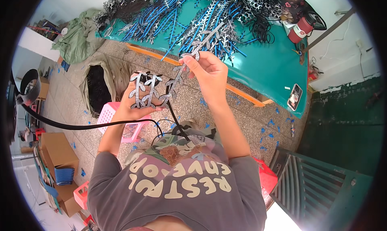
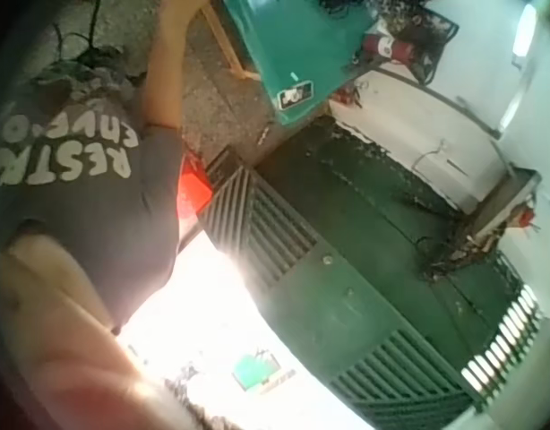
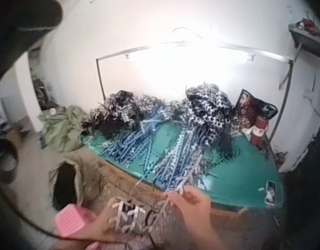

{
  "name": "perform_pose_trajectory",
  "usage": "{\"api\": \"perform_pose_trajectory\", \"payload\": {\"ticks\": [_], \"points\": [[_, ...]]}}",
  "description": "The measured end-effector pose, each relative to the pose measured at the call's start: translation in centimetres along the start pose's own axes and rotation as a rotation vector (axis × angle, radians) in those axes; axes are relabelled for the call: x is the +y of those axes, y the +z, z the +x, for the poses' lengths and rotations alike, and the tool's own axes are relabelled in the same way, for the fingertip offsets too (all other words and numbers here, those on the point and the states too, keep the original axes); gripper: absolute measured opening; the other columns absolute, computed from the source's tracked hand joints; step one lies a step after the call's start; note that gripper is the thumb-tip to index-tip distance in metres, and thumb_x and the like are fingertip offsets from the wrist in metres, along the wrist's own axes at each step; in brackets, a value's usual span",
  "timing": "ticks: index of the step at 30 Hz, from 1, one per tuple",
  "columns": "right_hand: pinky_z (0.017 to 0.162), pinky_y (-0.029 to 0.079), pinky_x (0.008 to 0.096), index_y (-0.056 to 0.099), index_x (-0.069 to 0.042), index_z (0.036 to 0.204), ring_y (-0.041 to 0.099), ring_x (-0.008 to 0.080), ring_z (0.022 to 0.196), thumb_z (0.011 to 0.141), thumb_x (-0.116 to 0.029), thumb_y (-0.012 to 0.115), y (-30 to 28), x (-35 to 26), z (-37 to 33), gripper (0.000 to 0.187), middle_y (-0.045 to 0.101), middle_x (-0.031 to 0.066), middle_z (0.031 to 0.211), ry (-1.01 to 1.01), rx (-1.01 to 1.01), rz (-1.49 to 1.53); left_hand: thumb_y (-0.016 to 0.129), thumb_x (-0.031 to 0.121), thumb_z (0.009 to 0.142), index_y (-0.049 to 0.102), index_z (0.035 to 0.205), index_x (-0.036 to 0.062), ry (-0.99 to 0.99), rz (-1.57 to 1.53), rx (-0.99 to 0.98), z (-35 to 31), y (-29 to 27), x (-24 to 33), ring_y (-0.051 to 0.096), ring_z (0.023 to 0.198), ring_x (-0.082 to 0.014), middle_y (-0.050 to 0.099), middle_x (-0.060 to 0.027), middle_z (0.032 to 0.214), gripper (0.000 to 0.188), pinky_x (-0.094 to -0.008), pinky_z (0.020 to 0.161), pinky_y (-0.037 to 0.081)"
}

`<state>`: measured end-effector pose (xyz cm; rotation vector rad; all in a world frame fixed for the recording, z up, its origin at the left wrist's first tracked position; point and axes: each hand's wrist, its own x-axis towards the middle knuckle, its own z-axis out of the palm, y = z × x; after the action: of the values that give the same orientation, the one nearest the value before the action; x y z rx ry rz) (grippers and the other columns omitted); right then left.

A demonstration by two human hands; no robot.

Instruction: The person picks up decorative patterned strips and coiled bands from a table and weaves the strips onto the coiled bands by hand.

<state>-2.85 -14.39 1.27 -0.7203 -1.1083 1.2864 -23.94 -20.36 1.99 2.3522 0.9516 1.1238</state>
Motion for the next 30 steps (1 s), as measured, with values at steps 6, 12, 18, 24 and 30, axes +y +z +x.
{"api": "perform_pose_trajectory", "payload": {"ticks": [6,12,18,24,30], "points": [[0.054,0.046,0.0223,0.062,-0.002,0.085,0.062,0.0105,0.071,0.084,-0.009,0.063,0.1,0.0,-0.2,0.008,0.067,0.0107,0.082,-0.002,-0.021,0.009,0.078,0.014,0.053,0.065,0.079,0.0039,0.168,0.085,-0.018,0.1,-0.7,-0.5,0.062,0.081,-0.0258,0.064,-0.0042,0.081,0.032,-0.0533,0.088,0.032],[0.054,0.048,0.0226,0.062,-0.001,0.087,0.063,0.0123,0.073,0.084,-0.008,0.062,-0.4,-1.4,-1.1,0.007,0.067,0.0112,0.082,-0.141,-0.002,0.024,0.078,0.014,0.054,0.065,0.079,0.0039,0.123,0.035,0.053,0.0,-0.3,-0.3,0.061,0.08,-0.0263,0.064,-0.0042,0.081,0.03,-0.0519,0.089,0.031],[0.055,0.047,0.0228,0.062,-0.001,0.086,0.062,0.0118,0.072,0.083,-0.009,0.062,0.1,-0.9,-1.0,0.008,0.067,0.0106,0.082,-0.032,-0.009,-0.007,0.077,0.016,0.054,0.065,0.077,0.0047,0.056,-0.006,-0.118,0.1,-0.8,-0.2,0.06,0.083,-0.0257,0.064,-0.0041,0.081,0.028,-0.0528,0.091,0.03],[0.051,0.044,0.0198,0.062,-0.001,0.084,0.059,0.0081,0.065,0.082,-0.011,0.065,0.7,-0.3,-1.0,0.011,0.067,0.0089,0.082,0.129,-0.058,0.003,0.07,0.017,0.056,0.066,0.072,0.0059,0.19,0.117,-0.218,0.6,-1.8,0.7,0.06,0.078,-0.0216,0.063,-0.0019,0.077,0.02,-0.0544,0.092,0.029],[0.054,0.048,0.0222,0.056,-0.005,0.091,0.058,0.0084,0.066,0.087,-0.015,0.059,1.0,1.0,-1.5,0.011,0.066,0.0088,0.085,0.407,-0.218,0.197,0.069,0.016,0.057,0.067,0.071,0.0096,0.292,0.177,-0.196,1.1,-2.1,0.8,0.061,0.075,-0.0176,0.062,0.0001,0.072,0.016,-0.0522,0.092,0.031]]}}
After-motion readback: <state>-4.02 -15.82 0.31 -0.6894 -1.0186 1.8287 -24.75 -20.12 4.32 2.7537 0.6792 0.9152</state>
